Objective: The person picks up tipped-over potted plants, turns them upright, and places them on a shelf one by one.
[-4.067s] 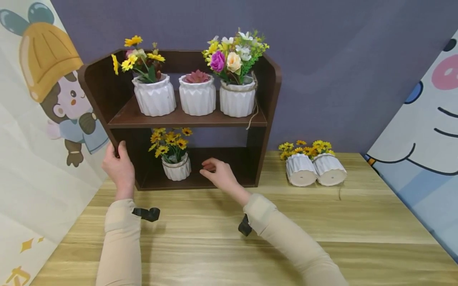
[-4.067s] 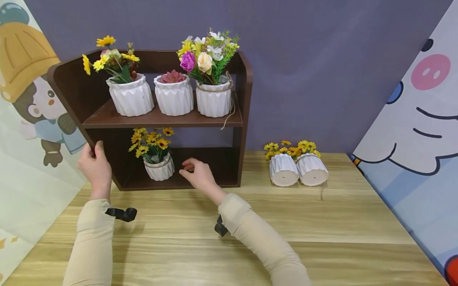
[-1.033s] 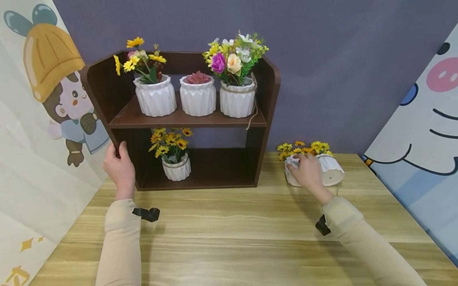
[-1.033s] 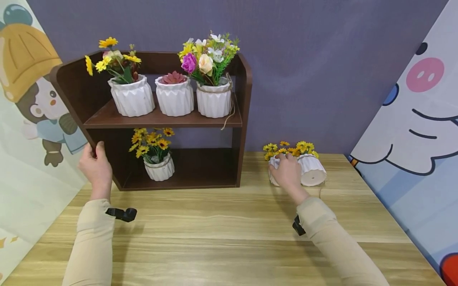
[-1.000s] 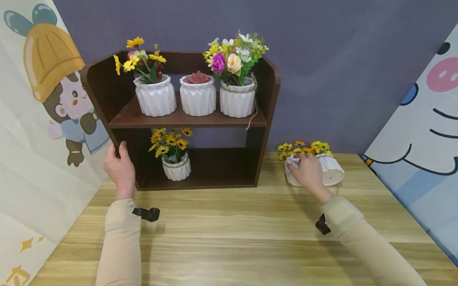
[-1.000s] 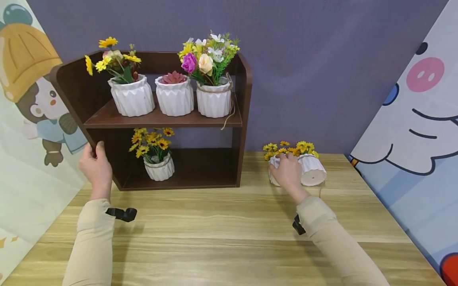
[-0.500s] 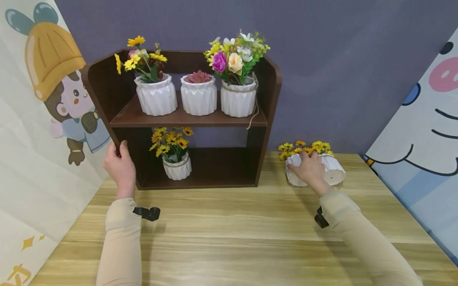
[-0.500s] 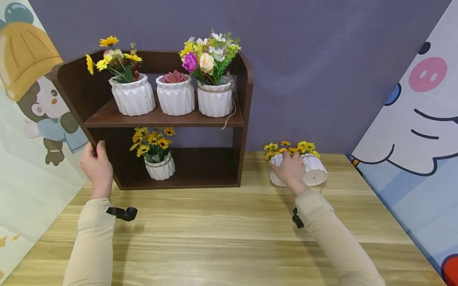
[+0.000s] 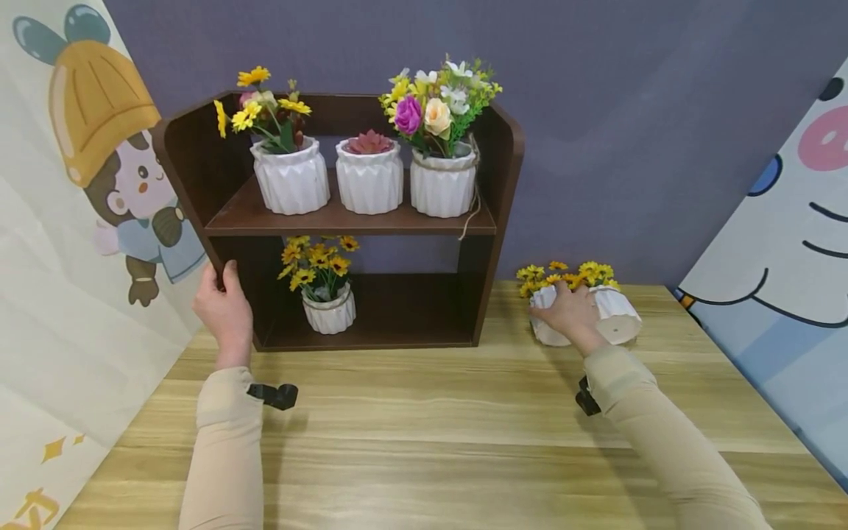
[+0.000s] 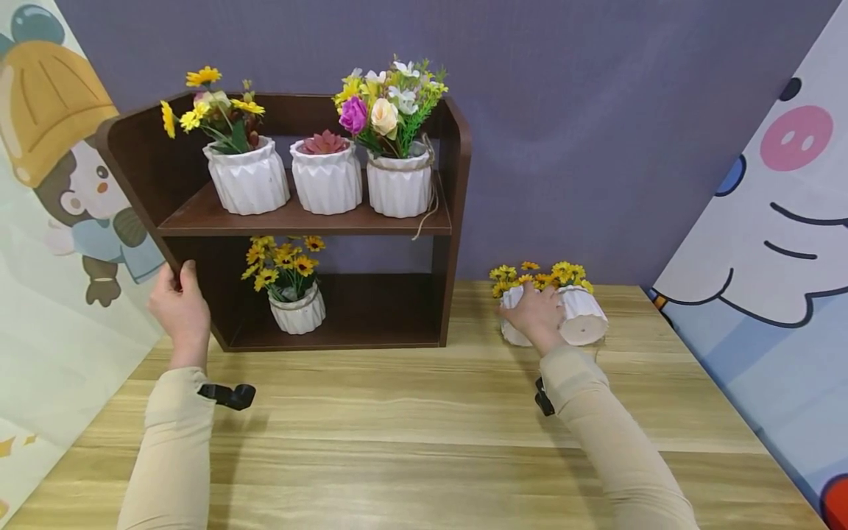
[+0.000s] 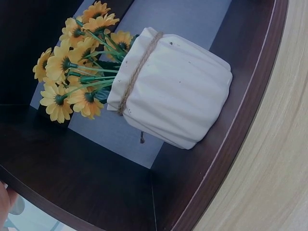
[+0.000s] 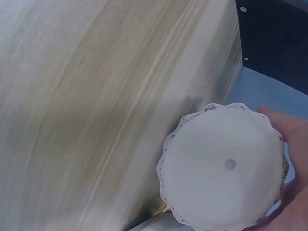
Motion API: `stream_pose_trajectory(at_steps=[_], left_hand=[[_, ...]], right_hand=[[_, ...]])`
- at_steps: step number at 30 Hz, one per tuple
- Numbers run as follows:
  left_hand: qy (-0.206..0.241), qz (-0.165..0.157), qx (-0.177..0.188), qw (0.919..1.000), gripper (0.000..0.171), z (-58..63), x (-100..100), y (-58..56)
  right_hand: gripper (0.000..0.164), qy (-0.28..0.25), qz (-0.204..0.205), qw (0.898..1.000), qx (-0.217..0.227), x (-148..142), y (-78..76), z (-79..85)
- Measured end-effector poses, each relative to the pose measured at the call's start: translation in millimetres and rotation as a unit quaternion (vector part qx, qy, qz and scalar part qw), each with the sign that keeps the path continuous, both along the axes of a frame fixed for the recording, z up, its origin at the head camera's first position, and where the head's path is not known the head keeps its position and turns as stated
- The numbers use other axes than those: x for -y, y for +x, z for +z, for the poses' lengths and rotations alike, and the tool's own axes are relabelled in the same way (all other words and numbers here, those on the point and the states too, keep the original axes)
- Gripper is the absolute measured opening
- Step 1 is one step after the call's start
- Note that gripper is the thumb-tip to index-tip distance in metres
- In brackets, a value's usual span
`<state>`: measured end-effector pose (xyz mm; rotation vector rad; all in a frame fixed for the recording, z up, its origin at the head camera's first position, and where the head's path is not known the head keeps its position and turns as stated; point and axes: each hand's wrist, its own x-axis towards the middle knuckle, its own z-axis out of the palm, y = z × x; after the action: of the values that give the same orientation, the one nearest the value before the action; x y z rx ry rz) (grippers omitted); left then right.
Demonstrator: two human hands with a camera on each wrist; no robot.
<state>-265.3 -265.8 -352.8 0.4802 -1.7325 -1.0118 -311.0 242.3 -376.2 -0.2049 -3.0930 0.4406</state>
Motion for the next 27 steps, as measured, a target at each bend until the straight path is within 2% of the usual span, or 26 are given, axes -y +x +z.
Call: stream_pose_trajectory(at_steps=[7, 14, 21, 27], left_hand=[[-0.005, 0.003, -0.004, 1.0000, 0.036, 0.8, -1, 0.9], [-0.010, 0.002, -0.003, 0.9999, 0.036, -0.1, 0, -0.2], [-0.003, 0.000, -0.005, 1.0000, 0.035, -0.2, 1, -0.3], [-0.009, 0.002, -0.001, 1.0000, 0.036, -1.2, 2, -1.2]], right_hand=[[0.094, 0.003, -0.022, 1.000, 0.023, 4, -1.9, 1.2], [0.093, -0.015, -0.023, 1.000, 0.012, 1, -3.3, 0.6], [0.088, -0.038, -0.005, 0.999, -0.029, -6, -0.8, -1.7], [0.081, -0.058, 0.010, 0.997, -0.059, -6, 7.6, -3.5]])
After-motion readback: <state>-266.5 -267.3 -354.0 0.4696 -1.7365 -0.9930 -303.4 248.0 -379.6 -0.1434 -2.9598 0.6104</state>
